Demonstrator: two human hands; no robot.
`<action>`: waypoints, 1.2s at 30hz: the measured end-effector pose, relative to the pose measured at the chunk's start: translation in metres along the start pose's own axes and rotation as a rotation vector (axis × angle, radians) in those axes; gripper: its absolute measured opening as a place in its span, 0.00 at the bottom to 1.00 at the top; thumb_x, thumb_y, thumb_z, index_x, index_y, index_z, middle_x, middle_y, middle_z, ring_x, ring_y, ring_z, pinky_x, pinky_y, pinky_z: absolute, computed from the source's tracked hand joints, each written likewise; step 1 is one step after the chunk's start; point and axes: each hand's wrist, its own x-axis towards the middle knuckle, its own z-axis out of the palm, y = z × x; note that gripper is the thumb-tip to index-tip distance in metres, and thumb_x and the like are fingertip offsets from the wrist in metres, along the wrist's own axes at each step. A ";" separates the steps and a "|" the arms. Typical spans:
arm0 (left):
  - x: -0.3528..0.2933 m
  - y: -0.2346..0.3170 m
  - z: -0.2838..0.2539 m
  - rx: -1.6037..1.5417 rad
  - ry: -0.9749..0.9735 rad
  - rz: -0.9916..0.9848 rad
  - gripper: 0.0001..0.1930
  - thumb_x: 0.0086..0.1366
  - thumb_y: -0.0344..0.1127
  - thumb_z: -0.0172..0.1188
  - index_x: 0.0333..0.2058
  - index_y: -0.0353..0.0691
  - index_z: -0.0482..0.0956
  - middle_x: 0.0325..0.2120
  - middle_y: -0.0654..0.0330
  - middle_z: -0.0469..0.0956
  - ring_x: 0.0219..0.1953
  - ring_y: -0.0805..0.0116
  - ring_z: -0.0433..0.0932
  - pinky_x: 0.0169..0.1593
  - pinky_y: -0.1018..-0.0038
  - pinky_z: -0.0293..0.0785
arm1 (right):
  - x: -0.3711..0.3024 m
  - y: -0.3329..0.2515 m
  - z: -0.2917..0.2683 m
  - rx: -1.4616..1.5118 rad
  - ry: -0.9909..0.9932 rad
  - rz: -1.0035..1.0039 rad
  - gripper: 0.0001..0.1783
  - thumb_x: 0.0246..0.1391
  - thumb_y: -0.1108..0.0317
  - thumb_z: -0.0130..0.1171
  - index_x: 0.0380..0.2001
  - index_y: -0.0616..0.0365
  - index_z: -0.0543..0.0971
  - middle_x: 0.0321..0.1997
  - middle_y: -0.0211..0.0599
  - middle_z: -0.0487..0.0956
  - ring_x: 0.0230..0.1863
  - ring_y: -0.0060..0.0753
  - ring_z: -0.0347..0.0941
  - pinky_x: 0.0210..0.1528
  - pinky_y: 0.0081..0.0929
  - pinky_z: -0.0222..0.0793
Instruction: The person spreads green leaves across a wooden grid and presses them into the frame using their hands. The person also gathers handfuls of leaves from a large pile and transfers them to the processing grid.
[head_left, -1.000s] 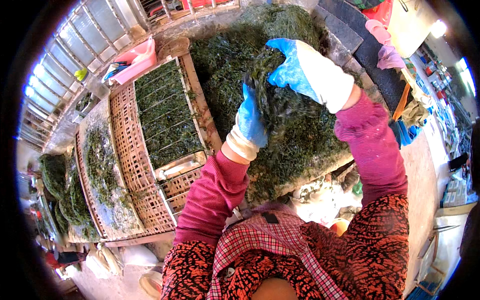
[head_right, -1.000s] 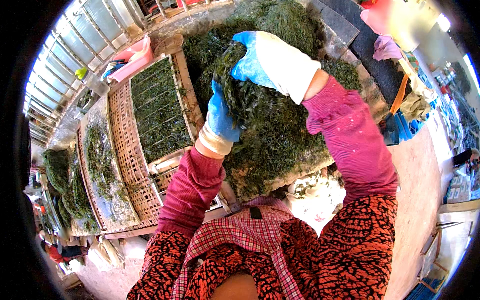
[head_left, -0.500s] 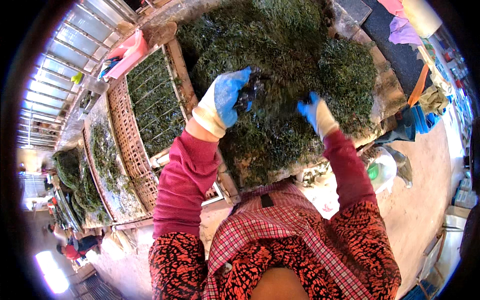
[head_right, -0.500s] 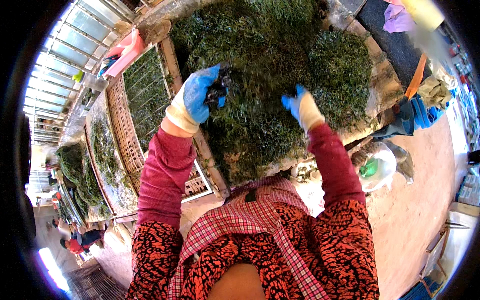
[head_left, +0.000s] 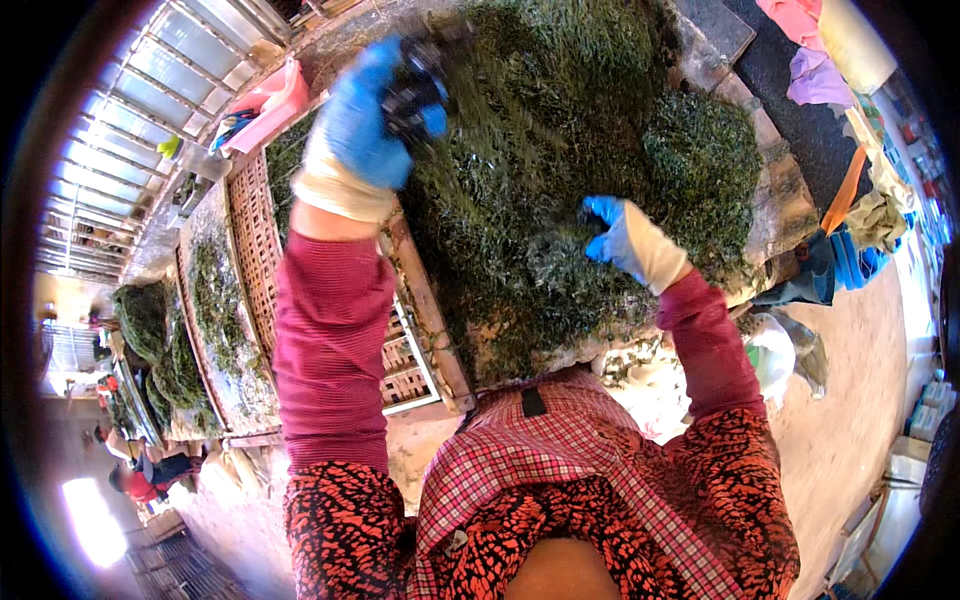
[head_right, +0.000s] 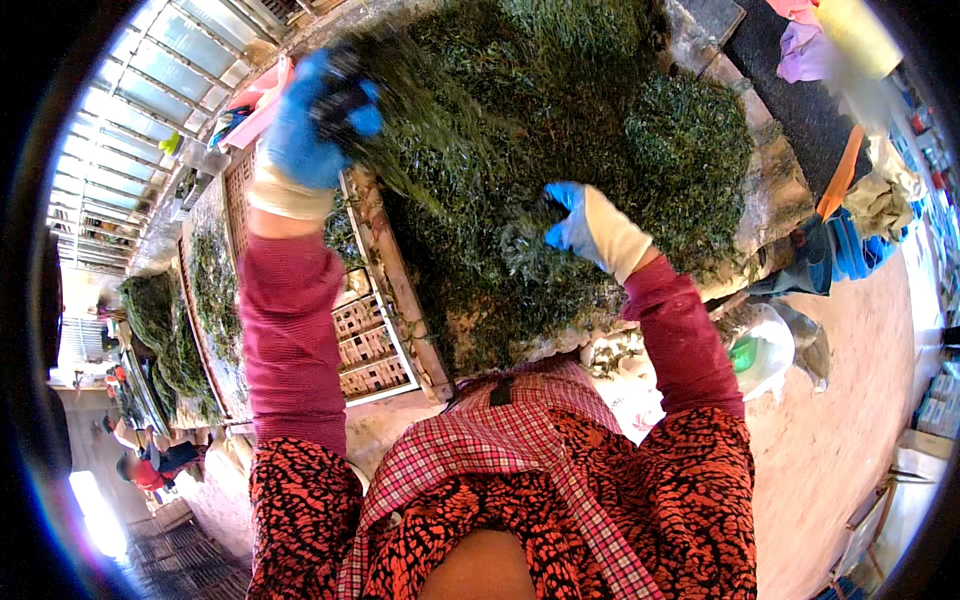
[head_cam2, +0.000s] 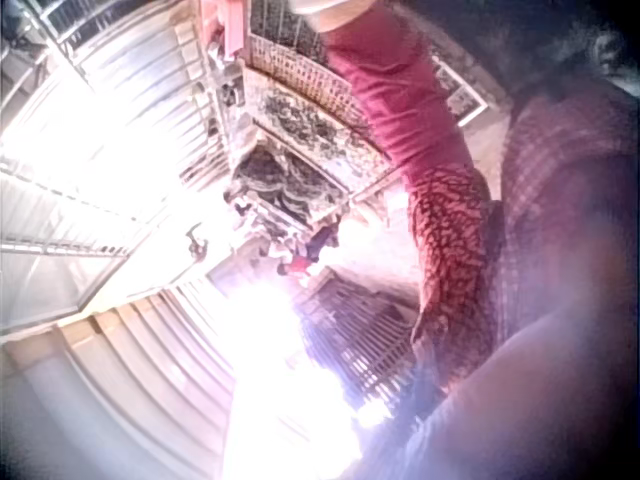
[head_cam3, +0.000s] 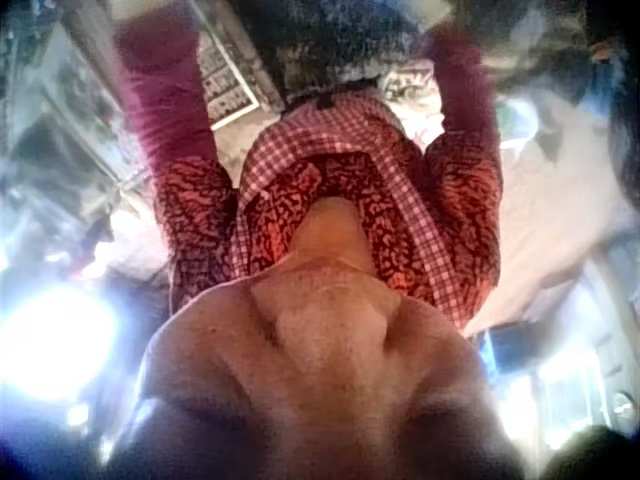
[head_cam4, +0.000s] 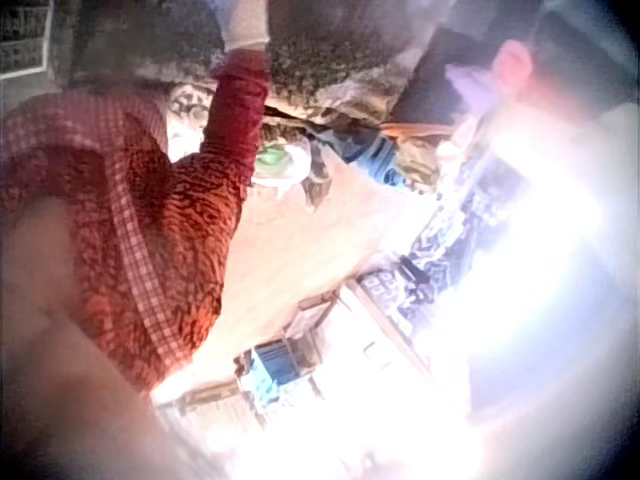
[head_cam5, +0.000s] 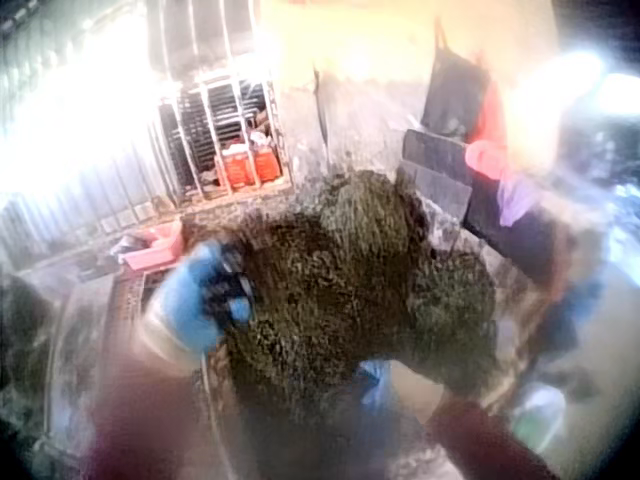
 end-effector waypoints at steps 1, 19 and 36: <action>-0.002 -0.016 -0.007 -0.011 -0.045 -0.094 0.15 0.71 0.42 0.50 0.48 0.41 0.78 0.30 0.66 0.80 0.24 0.75 0.75 0.24 0.76 0.72 | -0.009 -0.039 0.000 -0.369 -0.131 -0.274 0.23 0.50 0.67 0.60 0.51 0.59 0.78 0.37 0.33 0.81 0.31 0.21 0.72 0.36 0.24 0.71; -0.050 -0.093 0.007 0.251 -0.276 0.166 0.17 0.71 0.34 0.44 0.55 0.38 0.72 0.40 0.57 0.80 0.35 0.66 0.80 0.37 0.71 0.77 | 0.018 -0.082 -0.019 -0.247 0.479 -0.458 0.22 0.55 0.78 0.59 0.55 0.63 0.74 0.50 0.37 0.80 0.45 0.26 0.75 0.50 0.24 0.71; -0.049 -0.039 0.020 0.648 -0.318 0.416 0.20 0.74 0.45 0.47 0.56 0.38 0.71 0.40 0.52 0.79 0.36 0.60 0.79 0.33 0.67 0.76 | -0.005 -0.073 0.083 -1.198 0.542 -0.984 0.20 0.46 0.58 0.59 0.45 0.44 0.78 0.54 0.42 0.74 0.56 0.51 0.68 0.61 0.48 0.61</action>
